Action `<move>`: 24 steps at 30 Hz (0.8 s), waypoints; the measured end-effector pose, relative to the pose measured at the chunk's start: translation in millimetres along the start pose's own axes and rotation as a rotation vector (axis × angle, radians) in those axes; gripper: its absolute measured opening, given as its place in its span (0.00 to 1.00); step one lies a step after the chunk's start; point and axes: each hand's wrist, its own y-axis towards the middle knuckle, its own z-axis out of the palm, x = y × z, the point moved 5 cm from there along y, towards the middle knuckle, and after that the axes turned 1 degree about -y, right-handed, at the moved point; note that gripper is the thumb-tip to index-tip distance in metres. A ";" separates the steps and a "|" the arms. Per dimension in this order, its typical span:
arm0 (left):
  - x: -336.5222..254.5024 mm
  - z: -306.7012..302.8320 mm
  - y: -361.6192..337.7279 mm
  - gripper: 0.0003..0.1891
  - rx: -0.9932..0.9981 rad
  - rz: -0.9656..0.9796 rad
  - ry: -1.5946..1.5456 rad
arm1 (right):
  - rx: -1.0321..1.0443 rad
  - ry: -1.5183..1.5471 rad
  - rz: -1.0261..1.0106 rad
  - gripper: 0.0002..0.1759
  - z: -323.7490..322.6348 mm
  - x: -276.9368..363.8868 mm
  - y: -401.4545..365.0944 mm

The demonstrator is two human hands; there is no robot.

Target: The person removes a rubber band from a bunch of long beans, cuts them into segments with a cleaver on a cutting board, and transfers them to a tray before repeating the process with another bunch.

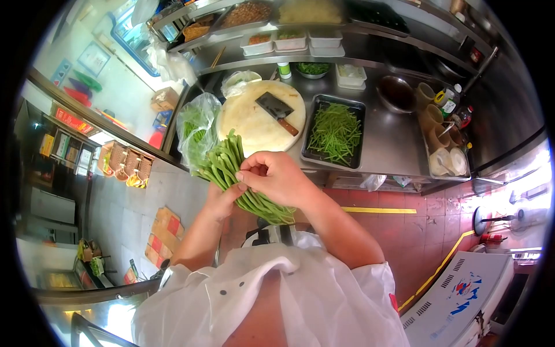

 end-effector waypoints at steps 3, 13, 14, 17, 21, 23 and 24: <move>4.4 -3.5 -3.0 0.17 -0.013 -0.011 -0.050 | 0.047 -0.033 -0.022 0.10 0.5 3.5 -2.0; -4.4 0.4 -3.0 0.25 0.236 0.048 -0.206 | -0.230 -0.202 -0.332 0.15 -18.6 43.8 -15.0; -9.1 2.7 -2.4 0.27 0.285 0.042 -0.169 | -0.201 -0.186 -0.370 0.16 -17.8 47.6 -14.9; -12.3 8.5 -0.8 0.28 0.325 0.028 -0.120 | -0.122 -0.015 -0.310 0.16 -10.8 48.9 -13.3; -16.1 10.0 0.6 0.27 0.341 0.019 -0.047 | -0.153 -0.127 -0.337 0.16 -10.8 57.2 -13.9; -17.3 12.5 -0.4 0.25 0.324 0.010 -0.056 | -0.146 -0.098 -0.334 0.15 -9.7 58.6 -13.4; -17.7 12.8 -1.1 0.22 0.308 -0.002 -0.065 | -0.143 -0.097 -0.334 0.15 -10.4 58.0 -12.1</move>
